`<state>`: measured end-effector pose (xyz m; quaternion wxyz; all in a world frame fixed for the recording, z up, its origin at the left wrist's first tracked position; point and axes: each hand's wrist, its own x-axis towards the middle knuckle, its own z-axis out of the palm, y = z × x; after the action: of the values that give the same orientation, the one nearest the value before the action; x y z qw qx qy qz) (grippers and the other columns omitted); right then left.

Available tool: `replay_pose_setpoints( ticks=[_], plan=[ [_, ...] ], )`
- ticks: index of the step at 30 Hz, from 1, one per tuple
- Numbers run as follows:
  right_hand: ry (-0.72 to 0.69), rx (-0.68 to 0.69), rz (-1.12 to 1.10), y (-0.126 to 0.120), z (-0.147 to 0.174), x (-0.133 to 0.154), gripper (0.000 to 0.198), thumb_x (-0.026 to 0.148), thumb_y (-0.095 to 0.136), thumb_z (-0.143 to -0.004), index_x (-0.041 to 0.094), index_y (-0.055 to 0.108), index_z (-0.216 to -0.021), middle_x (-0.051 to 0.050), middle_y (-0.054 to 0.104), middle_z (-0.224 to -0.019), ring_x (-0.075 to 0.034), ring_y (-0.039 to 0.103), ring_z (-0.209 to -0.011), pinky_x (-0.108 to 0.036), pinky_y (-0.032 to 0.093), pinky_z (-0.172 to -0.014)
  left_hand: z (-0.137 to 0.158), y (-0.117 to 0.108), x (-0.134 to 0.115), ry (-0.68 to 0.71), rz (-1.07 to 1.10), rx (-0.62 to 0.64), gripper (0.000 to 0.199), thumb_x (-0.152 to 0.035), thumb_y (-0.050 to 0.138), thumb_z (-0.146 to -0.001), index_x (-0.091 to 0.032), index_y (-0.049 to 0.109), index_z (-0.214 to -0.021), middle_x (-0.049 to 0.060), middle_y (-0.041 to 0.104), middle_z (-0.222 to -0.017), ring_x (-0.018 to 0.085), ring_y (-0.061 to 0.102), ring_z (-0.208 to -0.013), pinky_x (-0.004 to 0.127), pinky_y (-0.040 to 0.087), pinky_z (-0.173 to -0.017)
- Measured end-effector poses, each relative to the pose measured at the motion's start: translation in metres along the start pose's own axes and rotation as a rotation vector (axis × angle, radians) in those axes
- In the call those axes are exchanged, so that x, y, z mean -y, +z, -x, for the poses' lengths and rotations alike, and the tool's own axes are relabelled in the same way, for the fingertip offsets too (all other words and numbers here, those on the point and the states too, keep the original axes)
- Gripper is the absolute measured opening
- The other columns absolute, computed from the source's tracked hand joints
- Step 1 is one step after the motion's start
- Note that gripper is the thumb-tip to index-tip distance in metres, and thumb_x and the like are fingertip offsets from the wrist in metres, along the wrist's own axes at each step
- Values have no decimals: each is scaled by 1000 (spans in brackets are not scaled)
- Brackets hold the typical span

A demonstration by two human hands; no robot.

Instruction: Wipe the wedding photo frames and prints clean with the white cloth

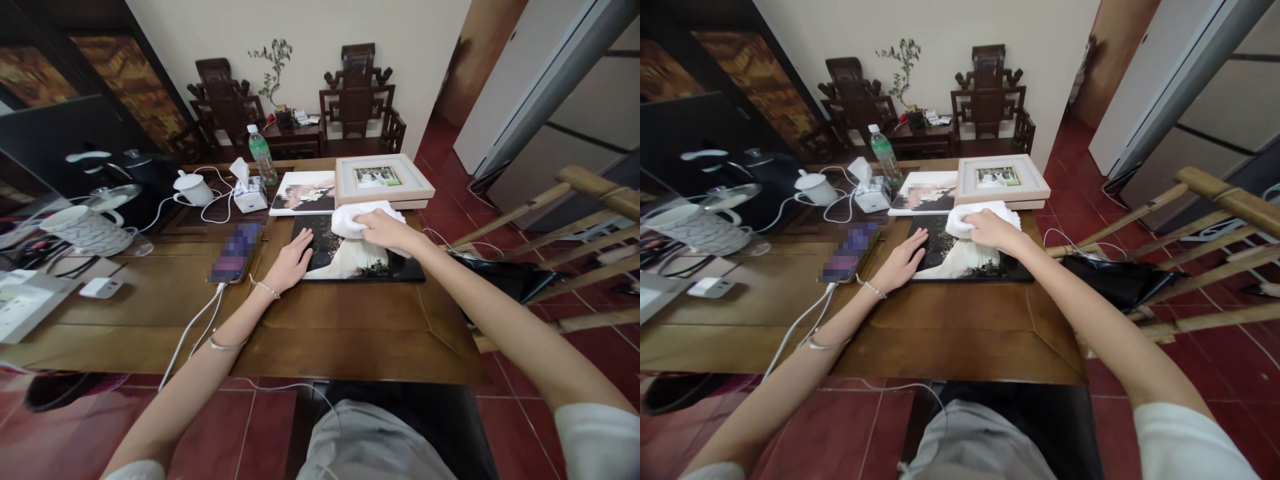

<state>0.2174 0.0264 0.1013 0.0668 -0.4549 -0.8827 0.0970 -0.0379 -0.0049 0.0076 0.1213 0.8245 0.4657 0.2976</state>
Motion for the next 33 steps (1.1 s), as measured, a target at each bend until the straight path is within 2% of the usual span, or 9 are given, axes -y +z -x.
replay_pose_setpoints(
  ticks=[4, 8, 14, 19, 22, 25, 29, 33],
  plan=[
    [21, -39, -1, 2, -20, -7, 35, 8, 41, -73, 13, 67, -97, -14, 67, -99, -25, 56, -89, -32, 38, -74, 0, -1, -1, 6, -15, 9, 47, -34, 35, -96, -8, 50, -133, 17, 44, -145, 25, 34, -139, 47, 28, -116],
    [58, -41, -44, 4, -12, 3, 38, 6, 41, -73, 12, 67, -100, -15, 68, -103, -25, 58, -91, -32, 39, -77, 0, 0, -1, 6, -14, 8, 47, -34, 35, -96, -9, 50, -133, 16, 45, -145, 25, 35, -139, 47, 29, -115],
    [11, 9, -71, 13, 46, 40, 38, 3, 40, -72, 15, 68, -95, -12, 69, -91, -22, 59, -80, -30, 40, -71, 0, 1, 0, 10, -18, 2, 46, -32, 35, -96, -10, 50, -133, 15, 45, -145, 25, 35, -139, 47, 29, -115],
    [-44, 52, -81, 25, 97, 70, 38, 4, 40, -73, 18, 66, -96, -10, 67, -97, -25, 58, -93, -38, 41, -86, -1, 2, 0, 0, -19, 3, 45, -30, 35, -95, -11, 50, -134, 14, 45, -146, 25, 34, -139, 48, 29, -115],
    [-85, 84, -113, 27, 105, 78, 37, 4, 39, -71, 18, 65, -93, -10, 66, -101, -26, 57, -100, -42, 38, -93, -1, 3, 0, -2, -18, 2, 46, -30, 34, -95, -9, 50, -133, 15, 44, -145, 25, 34, -140, 46, 28, -116],
    [-33, 65, -119, 23, 90, 75, 36, 5, 39, -73, 18, 65, -94, -10, 67, -93, -25, 58, -92, -37, 41, -86, -1, 3, 0, -1, -18, 6, 46, -29, 34, -95, -8, 49, -133, 17, 43, -146, 25, 34, -140, 46, 28, -116],
    [-5, 41, -123, 17, 44, 58, 34, 6, 41, -73, 16, 67, -93, -12, 67, -86, -22, 58, -76, -29, 41, -68, 0, 4, 2, 3, -21, -5, 46, -28, 34, -94, -11, 50, -134, 14, 44, -146, 24, 35, -139, 47, 29, -116],
    [22, -26, -80, 12, -10, 36, 35, 7, 41, -73, 13, 67, -96, -14, 68, -92, -24, 59, -81, -29, 40, -71, -1, 3, 3, 9, -19, -7, 46, -25, 31, -94, -12, 50, -134, 12, 46, -145, 23, 36, -139, 46, 29, -116]
  ],
)
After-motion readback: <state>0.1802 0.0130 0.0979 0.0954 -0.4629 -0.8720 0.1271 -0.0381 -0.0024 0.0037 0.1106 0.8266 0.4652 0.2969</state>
